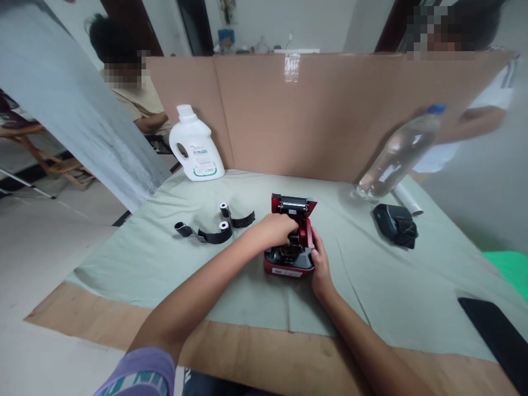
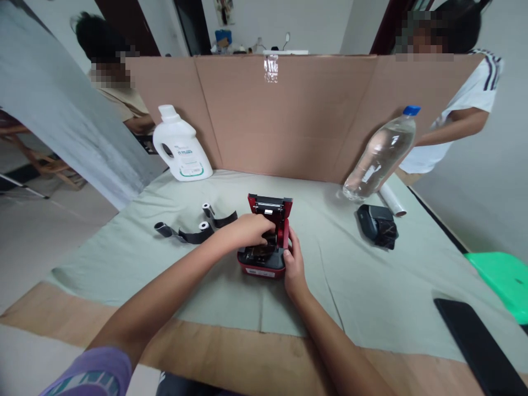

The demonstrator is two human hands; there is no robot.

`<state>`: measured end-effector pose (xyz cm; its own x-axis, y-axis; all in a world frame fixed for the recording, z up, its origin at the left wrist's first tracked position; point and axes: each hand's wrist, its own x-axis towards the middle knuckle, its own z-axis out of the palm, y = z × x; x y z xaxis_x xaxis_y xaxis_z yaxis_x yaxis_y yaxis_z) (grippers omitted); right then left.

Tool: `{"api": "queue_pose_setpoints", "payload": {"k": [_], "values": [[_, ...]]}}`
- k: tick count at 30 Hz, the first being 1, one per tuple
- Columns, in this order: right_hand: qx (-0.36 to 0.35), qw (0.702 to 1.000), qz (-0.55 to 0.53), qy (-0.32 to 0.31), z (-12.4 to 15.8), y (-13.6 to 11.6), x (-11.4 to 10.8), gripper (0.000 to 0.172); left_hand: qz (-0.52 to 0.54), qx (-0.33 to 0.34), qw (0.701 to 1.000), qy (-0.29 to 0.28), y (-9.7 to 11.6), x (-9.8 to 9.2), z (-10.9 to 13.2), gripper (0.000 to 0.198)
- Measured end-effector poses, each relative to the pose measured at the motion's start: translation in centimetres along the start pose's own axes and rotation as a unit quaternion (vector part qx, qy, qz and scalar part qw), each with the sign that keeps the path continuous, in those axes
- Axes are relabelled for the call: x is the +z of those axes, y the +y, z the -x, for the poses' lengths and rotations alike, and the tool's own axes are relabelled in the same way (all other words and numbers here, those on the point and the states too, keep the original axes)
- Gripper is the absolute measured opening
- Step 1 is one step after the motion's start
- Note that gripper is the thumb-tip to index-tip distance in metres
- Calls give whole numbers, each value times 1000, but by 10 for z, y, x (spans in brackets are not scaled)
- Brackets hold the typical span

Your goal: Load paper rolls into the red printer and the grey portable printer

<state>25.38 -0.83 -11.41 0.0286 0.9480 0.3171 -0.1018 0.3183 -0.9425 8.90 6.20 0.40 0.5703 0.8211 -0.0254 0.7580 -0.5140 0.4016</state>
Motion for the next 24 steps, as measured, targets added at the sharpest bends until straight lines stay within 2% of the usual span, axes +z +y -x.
{"api": "queue_pose_setpoints", "payload": {"k": [4,7,9,11,13,15,16,18,20,24], "values": [[7,1000,10,1,0,1,-1,63,144,37,986,73,-6,-12,32,23],[7,1000,8,2,-1,0,0,64,198,14,974,114,-15,-24,66,30],[14,1000,-3,5,-1,-2,2,64,222,-20,963,154,-29,-32,87,40],[15,1000,-11,3,-2,-4,3,63,240,-70,943,219,-53,-41,103,46],[10,1000,-16,-1,-2,-5,4,63,235,-145,913,300,-87,-50,113,40],[9,1000,-16,-3,-2,-5,4,63,180,-251,875,374,-129,-60,118,33],[10,1000,-14,-3,-2,-5,3,63,131,-313,857,388,-150,-65,119,32],[15,1000,-8,-2,-2,-3,3,63,33,-420,829,369,-188,-71,119,34],[19,1000,-8,-2,-2,-2,2,63,-42,-491,814,308,-218,-73,117,39],[24,1000,-12,0,-2,1,1,66,-95,-558,806,173,-250,-68,108,44]]}}
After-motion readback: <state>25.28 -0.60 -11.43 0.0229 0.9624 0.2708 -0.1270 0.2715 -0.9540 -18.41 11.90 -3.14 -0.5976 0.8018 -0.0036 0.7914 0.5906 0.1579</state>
